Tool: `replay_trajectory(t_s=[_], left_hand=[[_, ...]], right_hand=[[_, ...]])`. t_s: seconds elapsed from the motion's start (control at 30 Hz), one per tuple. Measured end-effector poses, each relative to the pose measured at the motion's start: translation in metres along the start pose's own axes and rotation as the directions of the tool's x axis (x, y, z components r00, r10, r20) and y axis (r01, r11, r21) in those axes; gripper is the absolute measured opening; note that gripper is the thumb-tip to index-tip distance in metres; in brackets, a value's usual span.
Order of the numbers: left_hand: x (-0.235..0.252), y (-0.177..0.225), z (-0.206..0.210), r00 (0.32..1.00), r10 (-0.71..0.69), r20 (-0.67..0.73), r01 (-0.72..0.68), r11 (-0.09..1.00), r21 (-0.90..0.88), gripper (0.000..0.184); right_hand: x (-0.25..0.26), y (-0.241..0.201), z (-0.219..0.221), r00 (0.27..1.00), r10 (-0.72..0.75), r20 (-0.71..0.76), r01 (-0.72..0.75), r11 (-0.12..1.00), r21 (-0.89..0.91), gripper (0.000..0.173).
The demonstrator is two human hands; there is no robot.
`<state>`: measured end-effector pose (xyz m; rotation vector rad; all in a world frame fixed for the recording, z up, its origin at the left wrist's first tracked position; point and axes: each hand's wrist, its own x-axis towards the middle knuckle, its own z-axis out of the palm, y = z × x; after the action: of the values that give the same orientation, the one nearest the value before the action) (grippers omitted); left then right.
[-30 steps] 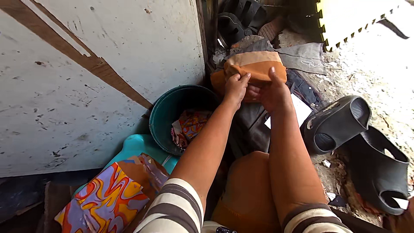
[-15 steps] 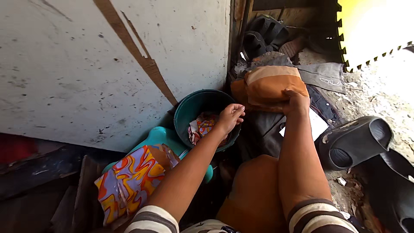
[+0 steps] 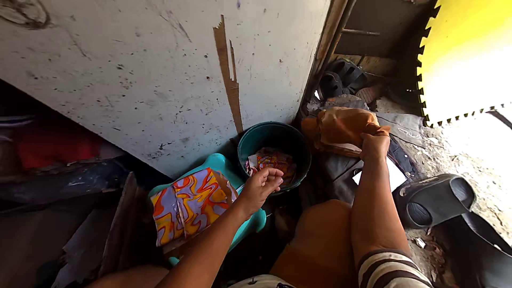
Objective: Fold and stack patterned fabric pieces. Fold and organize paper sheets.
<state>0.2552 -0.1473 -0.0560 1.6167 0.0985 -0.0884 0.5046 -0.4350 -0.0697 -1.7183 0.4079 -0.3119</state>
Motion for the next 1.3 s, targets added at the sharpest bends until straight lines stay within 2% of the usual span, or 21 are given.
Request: replay_trajectory(t_s=[0.07, 0.2, 0.33, 0.43, 0.53, 0.6, 0.67, 0.8, 0.9, 1.0, 1.1, 1.23, 1.3], left_hand=[[-0.011, -0.003, -0.008, 0.999, 0.014, -0.03, -0.015, 0.999, -0.035, 0.028], [-0.03, -0.001, -0.029, 0.997, 0.018, -0.08, -0.03, 0.989, -0.144, 0.031], [-0.045, -0.002, -0.051, 0.979, 0.007, -0.206, -0.052, 0.976, -0.213, 0.04], [-0.064, -0.006, -0.071, 0.954, -0.016, -0.299, -0.087, 0.941, -0.327, 0.051], [-0.089, -0.01, -0.098, 0.933, 0.03, -0.359, -0.203, 0.868, -0.453, 0.062], [-0.108, -0.009, -0.112, 0.887, 0.071, -0.457, -0.296, 0.846, -0.444, 0.053], [-0.128, -0.004, -0.123, 0.818, 0.072, -0.571, -0.331, 0.871, -0.364, 0.039], [-0.158, -0.013, -0.144, 0.716, 0.062, -0.695, -0.287, 0.934, -0.213, 0.054], [-0.17, -0.044, -0.156, 0.667, 0.03, -0.744, -0.151, 0.984, -0.095, 0.061], [-0.175, -0.073, -0.16, 0.668, -0.099, -0.737, 0.003, 0.991, -0.131, 0.079], [-0.175, -0.083, -0.161, 0.691, -0.076, -0.719, 0.009, 0.995, -0.097, 0.088], [-0.175, -0.082, -0.164, 0.705, -0.067, -0.706, 0.092, 0.996, -0.002, 0.058], [-0.178, -0.082, -0.166, 0.712, -0.087, -0.696, 0.14, 0.99, 0.02, 0.057]], right_hand=[[-0.016, -0.015, 0.006, 0.996, -0.053, 0.072, 0.042, 0.99, 0.138, 0.056], [-0.069, -0.056, 0.027, 0.941, -0.192, 0.278, 0.092, 0.937, 0.336, 0.043], [-0.152, -0.081, 0.052, 0.811, -0.287, 0.51, 0.049, 0.902, 0.43, 0.039], [-0.211, -0.08, 0.075, 0.644, -0.359, 0.675, -0.047, 0.863, 0.504, 0.033], [-0.267, -0.074, 0.098, 0.533, -0.357, 0.767, -0.156, 0.85, 0.504, 0.031], [-0.296, -0.066, 0.113, 0.479, -0.357, 0.802, -0.21, 0.841, 0.499, 0.033], [-0.322, -0.055, 0.126, 0.46, -0.357, 0.813, -0.242, 0.831, 0.501, 0.032], [-0.367, -0.028, 0.136, 0.435, -0.263, 0.861, -0.305, 0.857, 0.416, 0.032], [-0.385, -0.001, 0.138, 0.405, -0.086, 0.91, -0.377, 0.891, 0.252, 0.03], [-0.385, 0.013, 0.14, 0.37, 0.059, 0.927, -0.383, 0.919, 0.095, 0.036], [-0.381, 0.017, 0.145, 0.402, 0.057, 0.914, -0.284, 0.956, 0.066, 0.034], [-0.386, 0.021, 0.146, 0.441, 0.04, 0.897, -0.257, 0.963, 0.083, 0.042], [-0.389, 0.024, 0.142, 0.459, 0.074, 0.885, -0.259, 0.964, 0.054, 0.043]])
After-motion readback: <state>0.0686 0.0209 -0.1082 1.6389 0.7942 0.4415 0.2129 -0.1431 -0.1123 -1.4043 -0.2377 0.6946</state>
